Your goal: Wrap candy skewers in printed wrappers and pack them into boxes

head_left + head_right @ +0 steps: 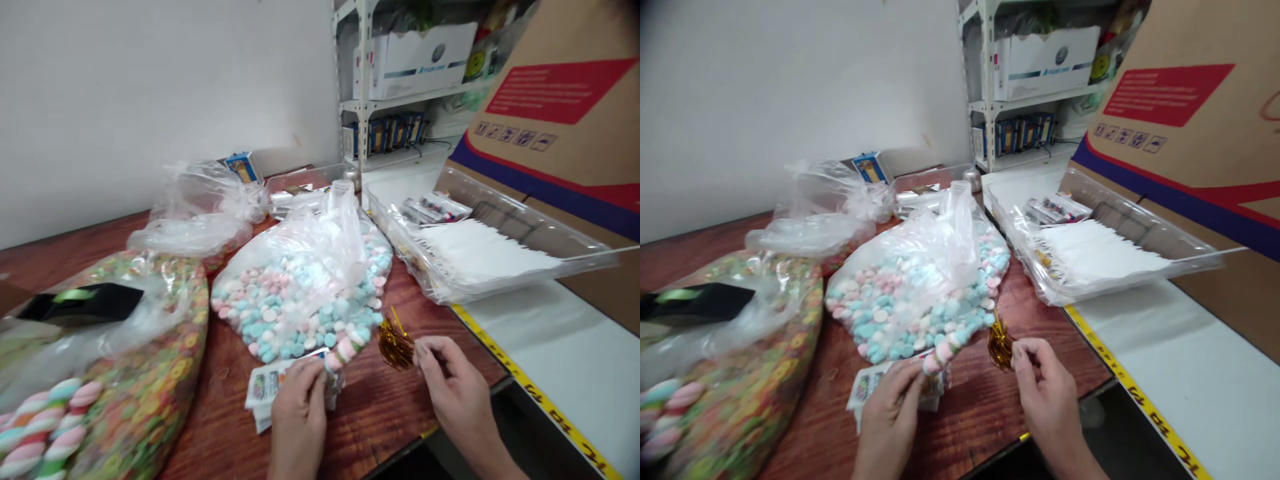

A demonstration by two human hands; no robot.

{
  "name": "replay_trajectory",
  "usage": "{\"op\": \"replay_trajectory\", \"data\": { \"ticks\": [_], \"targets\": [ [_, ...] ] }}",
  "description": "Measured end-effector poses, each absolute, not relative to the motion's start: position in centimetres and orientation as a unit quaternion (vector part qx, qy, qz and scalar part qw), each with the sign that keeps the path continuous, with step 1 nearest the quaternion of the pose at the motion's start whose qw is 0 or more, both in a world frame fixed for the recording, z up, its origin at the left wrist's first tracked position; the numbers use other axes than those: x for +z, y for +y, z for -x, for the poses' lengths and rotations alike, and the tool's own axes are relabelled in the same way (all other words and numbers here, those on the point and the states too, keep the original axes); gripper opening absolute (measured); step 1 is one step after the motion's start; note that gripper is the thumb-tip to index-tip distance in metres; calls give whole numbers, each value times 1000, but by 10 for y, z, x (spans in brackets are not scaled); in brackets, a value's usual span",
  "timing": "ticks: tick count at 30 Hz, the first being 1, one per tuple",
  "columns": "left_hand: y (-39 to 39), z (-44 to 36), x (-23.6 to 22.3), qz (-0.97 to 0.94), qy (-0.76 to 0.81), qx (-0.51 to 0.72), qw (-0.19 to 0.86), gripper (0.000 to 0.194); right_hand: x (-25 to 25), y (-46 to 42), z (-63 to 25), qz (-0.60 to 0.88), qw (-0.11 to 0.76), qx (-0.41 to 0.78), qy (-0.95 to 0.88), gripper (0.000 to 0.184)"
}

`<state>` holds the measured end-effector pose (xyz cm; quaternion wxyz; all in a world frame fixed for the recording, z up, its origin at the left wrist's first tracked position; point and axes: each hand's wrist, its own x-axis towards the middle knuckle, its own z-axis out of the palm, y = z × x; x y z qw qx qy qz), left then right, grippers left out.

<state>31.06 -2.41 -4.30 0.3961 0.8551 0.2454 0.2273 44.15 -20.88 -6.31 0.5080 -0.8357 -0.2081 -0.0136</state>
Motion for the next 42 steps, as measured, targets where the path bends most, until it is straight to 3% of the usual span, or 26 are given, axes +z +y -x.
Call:
{"op": "replay_trajectory", "data": {
  "ticks": [6,9,13,16,19,22,26,28,31,35,38,40,42],
  "targets": [
    [-37,-315,-48,-916,191,274,222,20,-56,-169,-384,772,553,52,-309,15],
    [-39,-311,-51,-909,191,311,202,16,-65,-156,-377,773,545,57,-320,14],
    [-40,-305,-52,-901,175,329,222,31,-71,-154,-379,785,529,58,-317,14],
    [-42,-306,-48,-863,209,305,343,22,-73,-153,-378,787,522,50,-325,14],
    [-46,-313,-43,-695,316,238,600,8,-76,-148,-379,789,523,46,-320,16],
    [-50,-320,-41,-453,345,151,808,12,-80,-143,-384,785,527,55,-321,19],
    [-51,-323,-42,-351,333,139,864,22,-78,-143,-390,766,536,73,-348,17],
    [-51,-324,-42,-363,341,148,855,22,-75,-145,-390,755,541,108,-354,24],
    [-52,-323,-45,-437,350,158,813,18,-73,-146,-388,746,541,179,-345,21],
    [-48,-315,-59,-696,282,228,620,14,-80,-145,-394,738,545,203,-341,28],
    [-43,-307,-74,-829,178,303,435,26,-86,-144,-400,720,561,204,-353,26],
    [-40,-305,-78,-844,171,335,382,31,-85,-143,-402,709,563,203,-373,28],
    [-39,-306,-73,-834,200,320,402,27,-81,-142,-401,709,554,206,-385,31]
  ]
}}
